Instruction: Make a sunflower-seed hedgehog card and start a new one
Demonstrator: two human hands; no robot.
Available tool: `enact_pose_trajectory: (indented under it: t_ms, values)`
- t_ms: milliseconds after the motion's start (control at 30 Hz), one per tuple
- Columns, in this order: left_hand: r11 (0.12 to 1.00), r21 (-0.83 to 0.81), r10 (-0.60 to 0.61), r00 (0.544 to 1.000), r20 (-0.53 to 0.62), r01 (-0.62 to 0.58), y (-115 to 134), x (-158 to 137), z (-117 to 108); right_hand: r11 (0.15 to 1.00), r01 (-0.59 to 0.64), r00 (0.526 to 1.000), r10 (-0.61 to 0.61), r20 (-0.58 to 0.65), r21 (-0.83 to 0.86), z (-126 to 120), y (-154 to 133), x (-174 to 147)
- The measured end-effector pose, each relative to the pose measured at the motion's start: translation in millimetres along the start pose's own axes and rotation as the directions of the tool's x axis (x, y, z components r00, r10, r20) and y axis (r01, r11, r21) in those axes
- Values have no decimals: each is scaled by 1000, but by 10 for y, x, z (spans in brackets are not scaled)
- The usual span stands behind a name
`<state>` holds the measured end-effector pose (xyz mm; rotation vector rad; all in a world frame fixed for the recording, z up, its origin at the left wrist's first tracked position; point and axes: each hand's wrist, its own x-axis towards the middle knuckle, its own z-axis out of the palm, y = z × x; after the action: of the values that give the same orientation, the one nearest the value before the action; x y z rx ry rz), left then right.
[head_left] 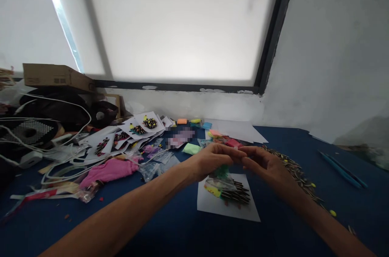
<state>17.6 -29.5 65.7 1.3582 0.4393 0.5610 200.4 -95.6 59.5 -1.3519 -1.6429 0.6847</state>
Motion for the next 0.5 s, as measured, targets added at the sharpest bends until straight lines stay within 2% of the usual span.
enact_pose_trajectory:
  t_ms: [67,167,233,367,500]
  values:
    - [1000,11,-20,1000,-14,20,-16,7,-24,1000,9,1000,-9,28,4,11,-28,-10]
    - [999,-32,19,994,108,-16,-70,15,-11,1000,11,1000,-11,6,-6,25,-66,-27]
    - [996,-65,74,987,145,-65,-103,14,7,1000,4,1000,-4,-30,-17,23,-74,-28]
    - [996,-60,66,995,80,-62,-126,11,-10,1000,-2,999,1,-41,-19,30,-72,-13]
    - [999,28,17,1000,15,-18,-138,31,-86,1000,14,999,-15,-38,-22,55,-100,-15]
